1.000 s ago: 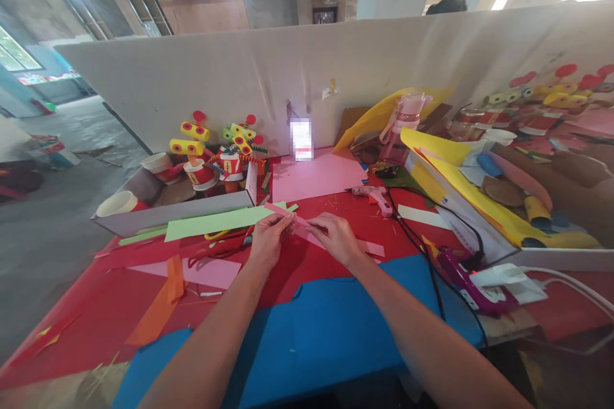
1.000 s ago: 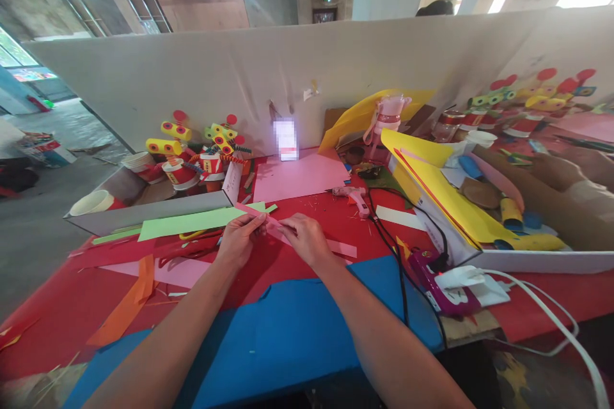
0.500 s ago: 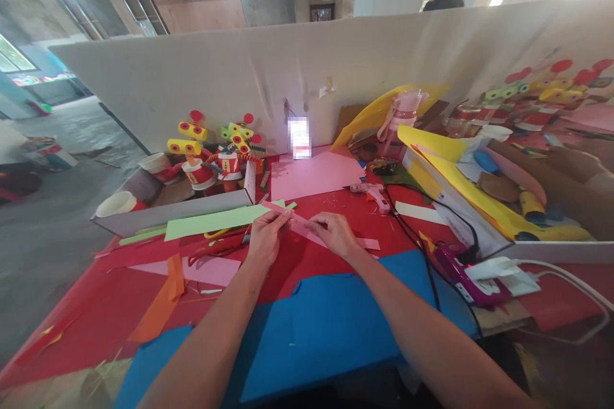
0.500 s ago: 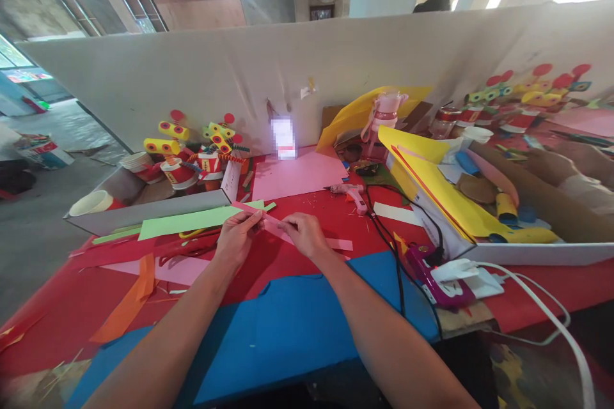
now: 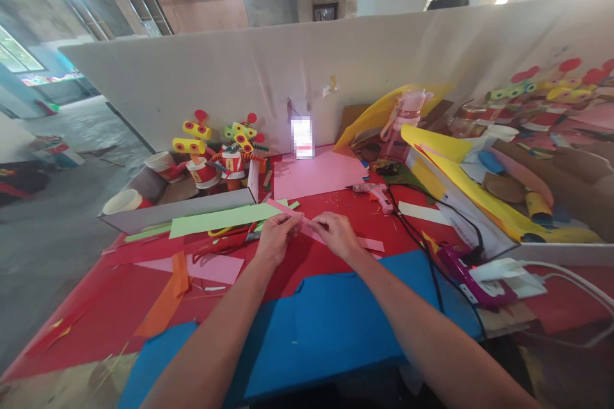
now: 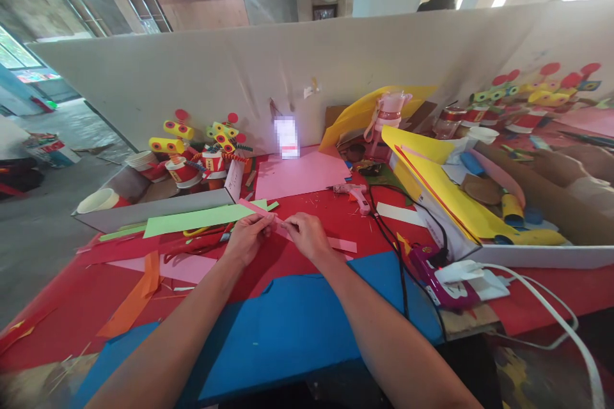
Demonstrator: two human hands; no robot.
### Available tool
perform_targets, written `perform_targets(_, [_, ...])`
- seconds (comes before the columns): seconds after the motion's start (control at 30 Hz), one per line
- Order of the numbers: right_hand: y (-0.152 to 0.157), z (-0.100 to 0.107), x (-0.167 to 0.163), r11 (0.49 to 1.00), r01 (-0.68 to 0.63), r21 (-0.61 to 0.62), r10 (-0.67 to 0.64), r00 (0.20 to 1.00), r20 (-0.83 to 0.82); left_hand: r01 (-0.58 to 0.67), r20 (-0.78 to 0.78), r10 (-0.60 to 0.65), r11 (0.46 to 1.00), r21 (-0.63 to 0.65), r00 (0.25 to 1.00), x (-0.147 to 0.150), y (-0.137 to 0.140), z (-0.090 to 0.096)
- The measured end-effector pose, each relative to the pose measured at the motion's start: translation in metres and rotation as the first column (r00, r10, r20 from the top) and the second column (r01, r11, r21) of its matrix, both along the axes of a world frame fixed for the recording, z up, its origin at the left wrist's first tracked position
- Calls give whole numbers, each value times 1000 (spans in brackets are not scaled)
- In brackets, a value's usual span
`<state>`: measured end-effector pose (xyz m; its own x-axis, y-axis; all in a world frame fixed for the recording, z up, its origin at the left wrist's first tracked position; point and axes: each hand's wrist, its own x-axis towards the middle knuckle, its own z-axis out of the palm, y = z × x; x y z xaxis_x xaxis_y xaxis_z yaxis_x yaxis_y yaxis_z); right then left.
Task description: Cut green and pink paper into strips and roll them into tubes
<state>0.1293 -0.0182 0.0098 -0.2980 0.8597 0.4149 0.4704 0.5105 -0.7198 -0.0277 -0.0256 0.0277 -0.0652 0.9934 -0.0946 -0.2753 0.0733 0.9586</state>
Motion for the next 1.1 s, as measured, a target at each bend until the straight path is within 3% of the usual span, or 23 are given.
perform_targets(0.23, [-1,2,1,1000,-1,-28,1,1000,3,-106,100,103,994,29,990,-18,8,4])
perform_targets(0.63, [-1,10,4,975,-94,-199,84,995,-59,-300,131,289,951,77,948,-42,18,9])
perform_targets(0.77, [1,8,6,971,-46,-235,22,994,-102,-370,170,349,922,115,922,-45,18,12])
perform_targets(0.83, [1,7,6,974,-17,-224,-21,986,-164,-310,140,293,943,123,946,-39,14,14])
perform_targets(0.93, [1,7,3,986,-6,-168,-30,976,-215,-84,2,85,992,89,996,-22,6,12])
perform_targets(1.0, [-1,7,1,993,-6,-121,-17,981,-191,18,-97,-10,996,84,995,-9,1,9])
perform_targets(1.1, [-2,8,0,997,-22,-77,11,989,-147,22,-168,-6,995,96,986,2,-3,2])
